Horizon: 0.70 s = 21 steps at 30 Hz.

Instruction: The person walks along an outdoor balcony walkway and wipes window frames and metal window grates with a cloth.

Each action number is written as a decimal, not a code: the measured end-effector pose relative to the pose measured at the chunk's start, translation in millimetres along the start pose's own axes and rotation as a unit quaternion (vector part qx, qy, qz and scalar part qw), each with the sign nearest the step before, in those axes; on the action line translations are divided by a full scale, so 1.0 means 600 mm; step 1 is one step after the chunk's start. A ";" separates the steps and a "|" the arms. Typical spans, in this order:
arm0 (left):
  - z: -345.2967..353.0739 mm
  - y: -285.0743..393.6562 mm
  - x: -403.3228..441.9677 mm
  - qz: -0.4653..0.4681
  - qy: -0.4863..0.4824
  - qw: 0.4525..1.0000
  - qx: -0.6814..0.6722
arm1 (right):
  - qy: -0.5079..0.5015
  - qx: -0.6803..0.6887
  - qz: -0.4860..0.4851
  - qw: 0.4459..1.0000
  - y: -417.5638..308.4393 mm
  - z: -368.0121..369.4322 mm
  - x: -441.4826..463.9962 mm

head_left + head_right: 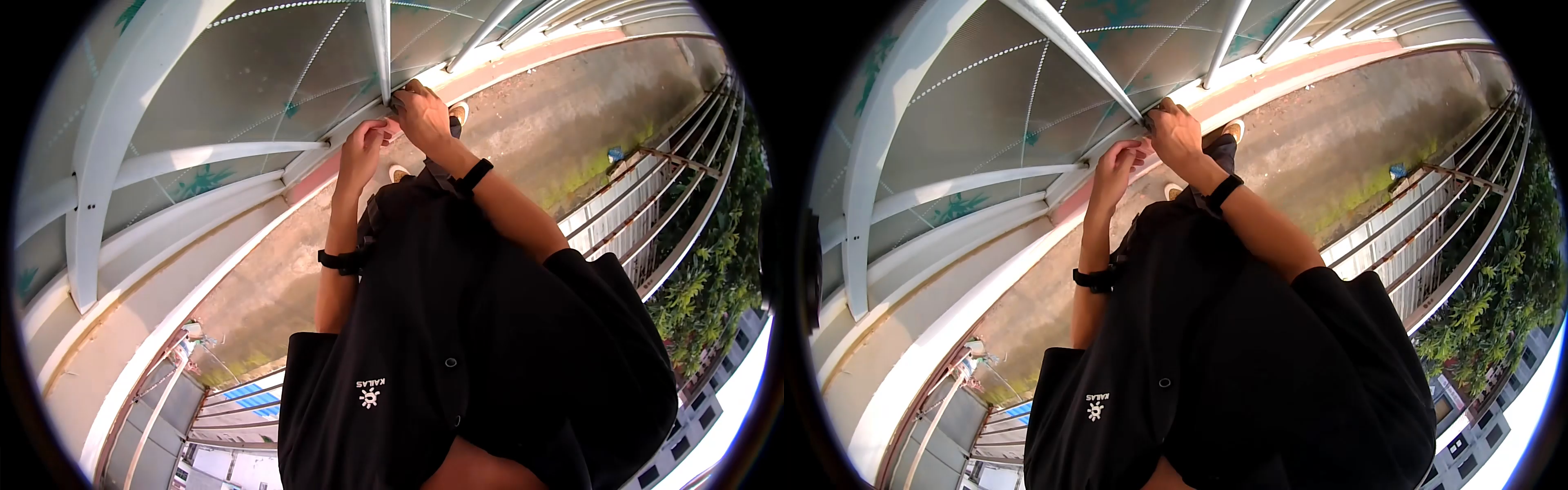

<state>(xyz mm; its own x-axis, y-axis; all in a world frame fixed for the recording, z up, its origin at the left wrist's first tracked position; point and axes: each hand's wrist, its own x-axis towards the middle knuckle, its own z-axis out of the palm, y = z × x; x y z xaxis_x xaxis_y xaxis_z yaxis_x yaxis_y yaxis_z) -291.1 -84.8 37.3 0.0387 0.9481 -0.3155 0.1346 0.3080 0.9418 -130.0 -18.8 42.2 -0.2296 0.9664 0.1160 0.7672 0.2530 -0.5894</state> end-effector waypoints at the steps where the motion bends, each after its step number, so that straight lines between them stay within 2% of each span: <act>1: 0.001 0.000 0.002 0.008 -0.004 1.000 -0.020 | 0.001 0.000 0.000 1.000 0.001 -0.002 0.001; 4: 0.009 0.001 0.007 0.003 -0.017 0.999 -0.041 | -0.004 0.006 -0.041 0.999 0.016 -0.016 0.004; 6: 0.017 0.001 0.005 -0.014 -0.027 0.999 -0.042 | -0.057 -0.034 -0.100 0.993 0.029 -0.026 0.009; 7: 0.019 0.006 0.004 -0.021 -0.027 0.999 -0.037 | -0.057 -0.033 -0.099 0.993 0.033 -0.031 0.007; 10: 0.023 0.019 0.006 -0.026 -0.027 0.999 -0.028 | -0.060 -0.089 -0.061 0.992 0.048 -0.054 0.011; 13: 0.022 0.020 0.004 -0.026 -0.020 0.999 -0.025 | 0.029 -0.045 0.013 0.998 0.094 -0.067 0.026; 18: 0.025 0.022 0.001 -0.027 -0.017 0.999 -0.034 | 0.081 -0.051 0.027 0.995 0.065 -0.040 0.013; 21: 0.031 0.013 -0.002 -0.024 -0.019 0.999 -0.042 | 0.053 -0.035 0.036 0.997 0.044 -0.034 0.004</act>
<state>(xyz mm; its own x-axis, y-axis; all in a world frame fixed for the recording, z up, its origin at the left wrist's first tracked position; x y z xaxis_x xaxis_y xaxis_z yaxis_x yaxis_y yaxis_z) -271.5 -84.9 42.7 0.0728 0.9286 -0.3638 0.0531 0.3606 0.9312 -98.1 -8.6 43.2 -0.1107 0.9808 0.1606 0.8201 0.1814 -0.5427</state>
